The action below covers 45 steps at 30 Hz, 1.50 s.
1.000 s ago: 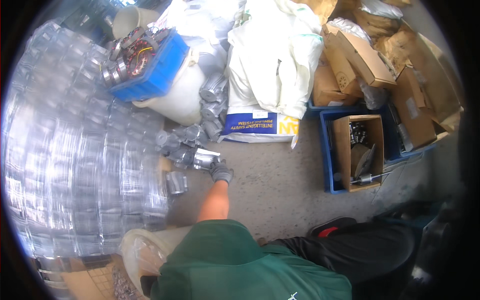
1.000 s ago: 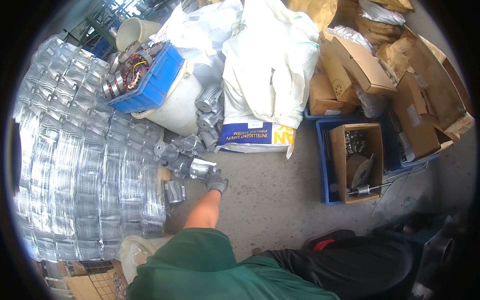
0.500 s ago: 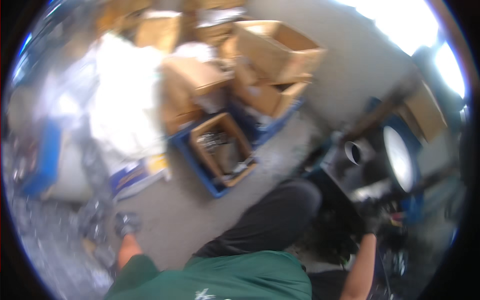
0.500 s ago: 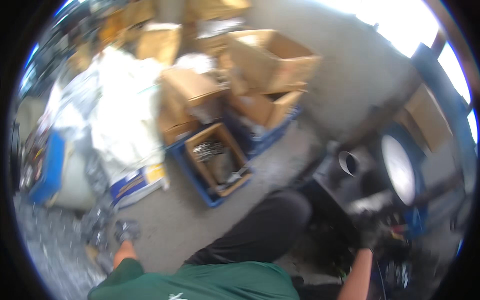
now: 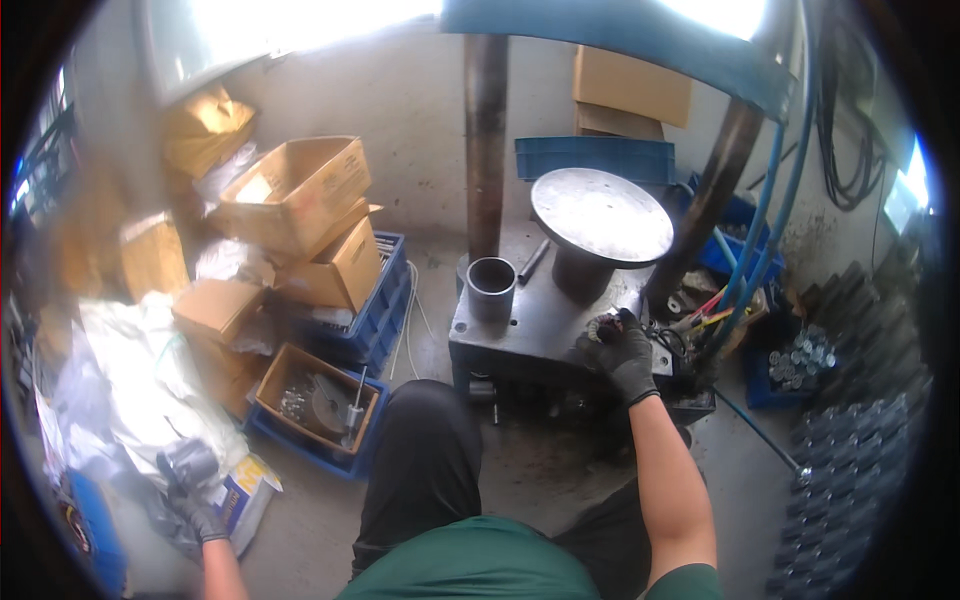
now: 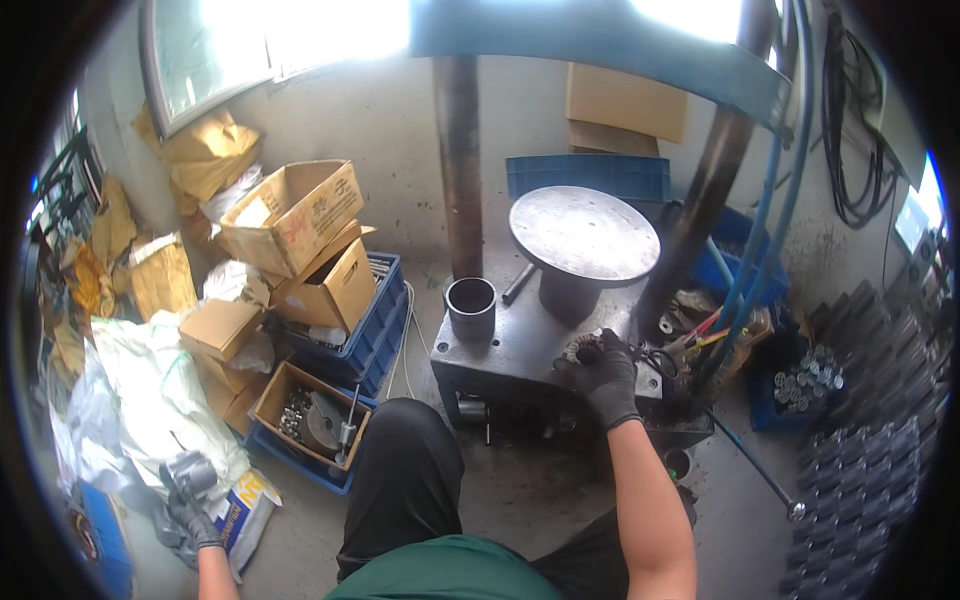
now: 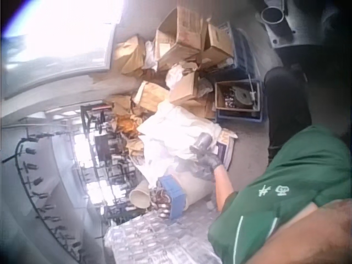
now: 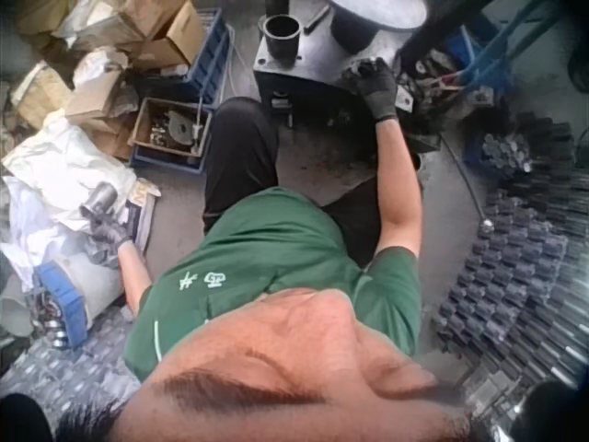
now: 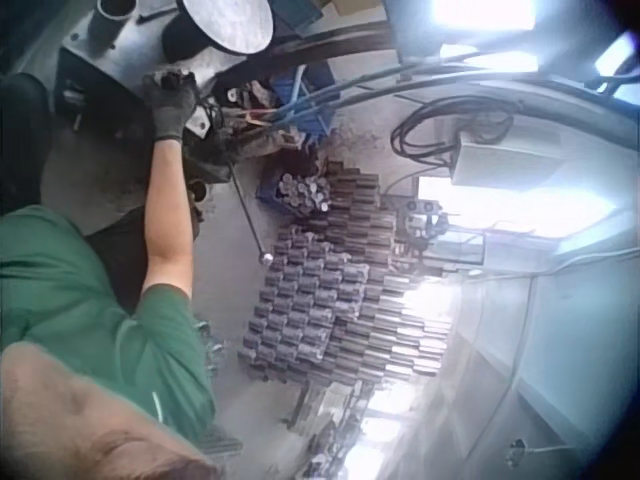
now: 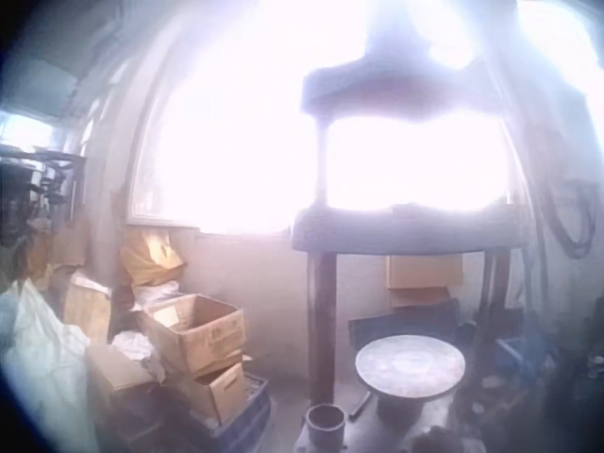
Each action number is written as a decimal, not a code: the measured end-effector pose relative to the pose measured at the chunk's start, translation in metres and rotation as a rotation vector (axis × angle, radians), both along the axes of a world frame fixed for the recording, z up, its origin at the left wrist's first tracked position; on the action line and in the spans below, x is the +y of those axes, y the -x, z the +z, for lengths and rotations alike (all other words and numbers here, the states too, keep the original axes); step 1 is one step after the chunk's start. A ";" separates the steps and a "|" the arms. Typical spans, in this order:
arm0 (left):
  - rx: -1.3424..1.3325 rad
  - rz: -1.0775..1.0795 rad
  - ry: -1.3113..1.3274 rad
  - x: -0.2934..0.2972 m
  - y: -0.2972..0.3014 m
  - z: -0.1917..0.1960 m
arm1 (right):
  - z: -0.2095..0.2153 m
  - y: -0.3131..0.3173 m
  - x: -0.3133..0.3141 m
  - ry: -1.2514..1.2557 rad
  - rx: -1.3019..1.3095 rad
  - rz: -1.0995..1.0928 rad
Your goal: Assembling an electric motor stator into a housing using a mechanical press.
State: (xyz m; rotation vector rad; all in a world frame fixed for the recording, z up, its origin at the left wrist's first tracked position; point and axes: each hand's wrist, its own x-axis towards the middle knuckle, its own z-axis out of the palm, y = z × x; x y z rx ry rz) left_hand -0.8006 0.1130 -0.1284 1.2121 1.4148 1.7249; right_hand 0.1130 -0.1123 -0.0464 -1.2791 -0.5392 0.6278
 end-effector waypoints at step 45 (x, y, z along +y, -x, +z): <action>-0.674 -1.773 0.365 -0.100 -0.755 0.136 | 0.166 0.049 -0.023 0.185 -1.014 -0.090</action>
